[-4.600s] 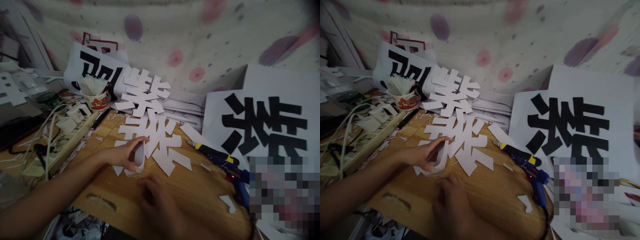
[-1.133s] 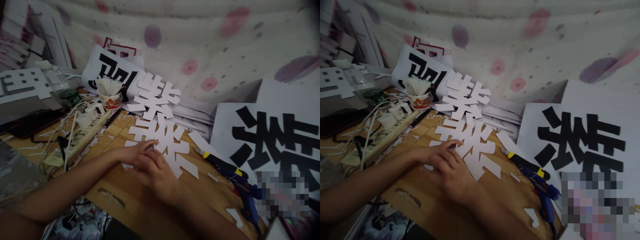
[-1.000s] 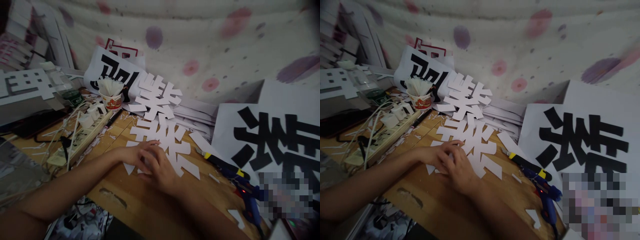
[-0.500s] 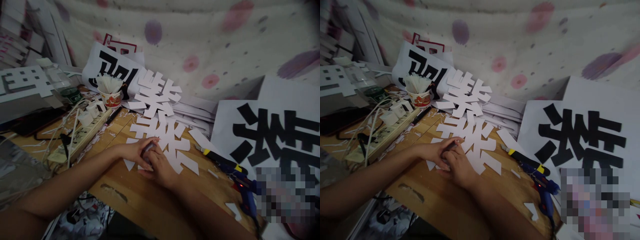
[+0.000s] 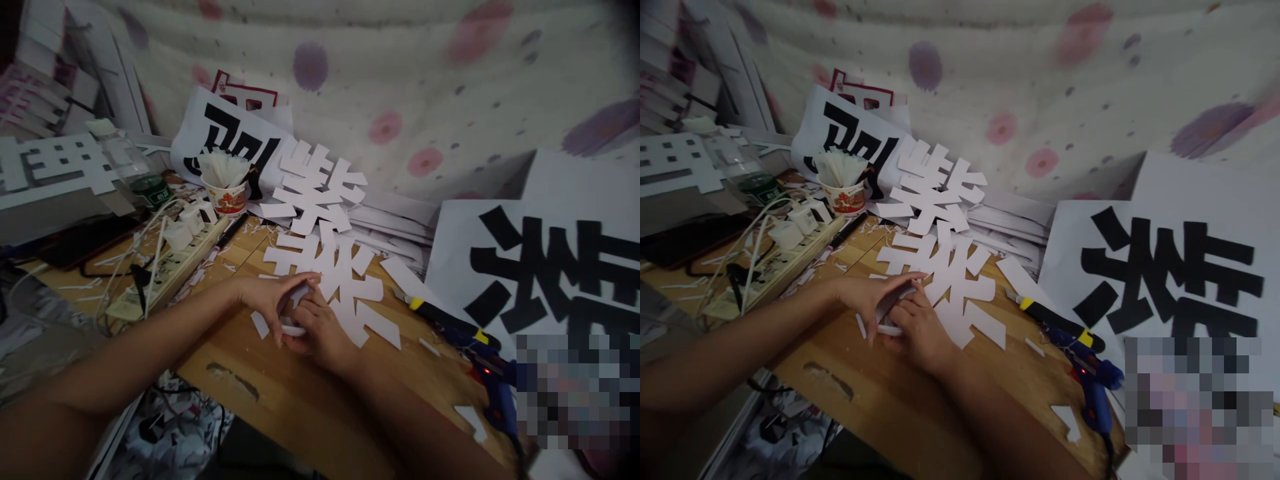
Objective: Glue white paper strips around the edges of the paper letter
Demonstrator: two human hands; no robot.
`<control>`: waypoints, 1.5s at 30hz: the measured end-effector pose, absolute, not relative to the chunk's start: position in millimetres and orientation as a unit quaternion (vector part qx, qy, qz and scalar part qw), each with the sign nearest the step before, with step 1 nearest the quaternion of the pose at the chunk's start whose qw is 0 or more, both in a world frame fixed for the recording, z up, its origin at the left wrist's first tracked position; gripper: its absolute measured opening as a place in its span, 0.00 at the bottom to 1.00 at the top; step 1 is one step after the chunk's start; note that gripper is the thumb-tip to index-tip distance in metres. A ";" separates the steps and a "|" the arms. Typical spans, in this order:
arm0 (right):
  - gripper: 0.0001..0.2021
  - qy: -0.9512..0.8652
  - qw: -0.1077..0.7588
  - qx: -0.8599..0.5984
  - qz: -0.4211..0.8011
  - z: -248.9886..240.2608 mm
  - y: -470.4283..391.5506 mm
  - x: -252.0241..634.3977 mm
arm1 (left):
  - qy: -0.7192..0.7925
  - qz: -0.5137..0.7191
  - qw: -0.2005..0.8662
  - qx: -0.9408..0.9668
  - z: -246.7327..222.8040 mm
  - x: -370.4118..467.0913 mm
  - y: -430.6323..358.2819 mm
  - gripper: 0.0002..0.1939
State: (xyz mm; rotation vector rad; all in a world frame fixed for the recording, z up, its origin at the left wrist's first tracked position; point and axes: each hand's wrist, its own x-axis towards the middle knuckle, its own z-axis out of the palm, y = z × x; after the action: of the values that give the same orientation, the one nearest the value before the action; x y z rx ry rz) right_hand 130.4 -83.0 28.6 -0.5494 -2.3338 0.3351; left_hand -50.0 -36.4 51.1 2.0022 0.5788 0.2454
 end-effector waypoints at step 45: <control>0.16 -0.861 0.281 -0.199 0.373 57.1 -83.3 155.2 | 0.263 0.143 0.350 0.888 40.5 -48.5 -49.6 0.64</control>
State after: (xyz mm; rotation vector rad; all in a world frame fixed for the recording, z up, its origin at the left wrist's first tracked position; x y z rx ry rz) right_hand 155.2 -83.3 57.1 -0.5344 -2.3078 1.0002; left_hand -48.5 -49.6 40.5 2.2994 0.6806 0.3710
